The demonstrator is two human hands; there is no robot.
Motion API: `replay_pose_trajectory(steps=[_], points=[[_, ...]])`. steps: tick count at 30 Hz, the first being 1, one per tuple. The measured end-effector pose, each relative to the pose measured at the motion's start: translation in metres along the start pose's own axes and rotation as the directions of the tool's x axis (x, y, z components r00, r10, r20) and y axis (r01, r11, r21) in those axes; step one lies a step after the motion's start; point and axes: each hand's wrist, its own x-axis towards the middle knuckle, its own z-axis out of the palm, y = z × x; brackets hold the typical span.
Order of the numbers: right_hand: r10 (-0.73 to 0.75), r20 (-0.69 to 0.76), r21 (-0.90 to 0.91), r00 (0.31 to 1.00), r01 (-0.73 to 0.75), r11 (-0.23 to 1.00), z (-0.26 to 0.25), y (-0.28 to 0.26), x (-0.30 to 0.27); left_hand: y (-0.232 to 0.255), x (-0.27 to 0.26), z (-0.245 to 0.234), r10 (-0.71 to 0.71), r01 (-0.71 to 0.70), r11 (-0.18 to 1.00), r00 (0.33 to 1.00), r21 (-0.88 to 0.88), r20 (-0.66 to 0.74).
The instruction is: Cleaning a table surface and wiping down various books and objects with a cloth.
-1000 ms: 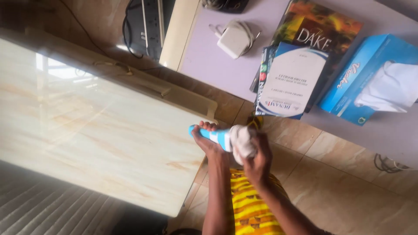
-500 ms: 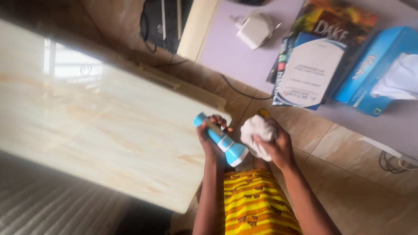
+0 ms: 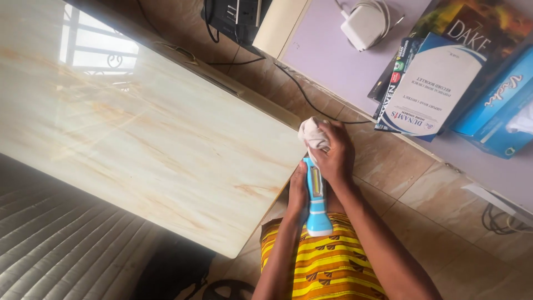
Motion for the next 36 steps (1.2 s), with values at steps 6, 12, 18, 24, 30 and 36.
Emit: replay_pose_trajectory(steps=[6, 12, 18, 24, 30, 36], points=[[-0.001, 0.161, 0.192, 0.987, -0.031, 0.981, 0.009, 0.016, -0.071, -0.020, 0.042, -0.038, -0.008, -0.040, 0.983, 0.965, -0.179, -0.261], [0.170, 0.539, 0.479, 0.825, -0.466, 0.744, 0.005, 0.033, -0.108, 0.018, 0.041, -0.089, 0.566, -0.501, 0.825, 0.737, 0.263, -0.369], [0.110, 0.582, 0.508, 0.806, -0.466, 0.725, 0.027, 0.046, -0.124, 0.076, 0.046, -0.139, 0.778, -0.664, 0.628, 0.532, 0.406, -0.335], [0.168, 0.456, 0.469, 0.874, -0.396, 0.789, 0.016, 0.004, -0.065, 0.091, 0.054, -0.167, 0.953, -0.756, 0.287, 0.286, 0.589, -0.096], [0.125, 0.448, 0.462, 0.885, -0.349, 0.815, 0.018, -0.007, -0.047, 0.068, 0.045, -0.175, 0.972, -0.629, 0.220, 0.203, 0.746, -0.116], [0.218, 0.480, 0.445, 0.850, -0.450, 0.774, 0.026, 0.000, -0.058, 0.061, 0.014, -0.151, 0.951, -0.576, 0.300, 0.243, 0.761, -0.191]])
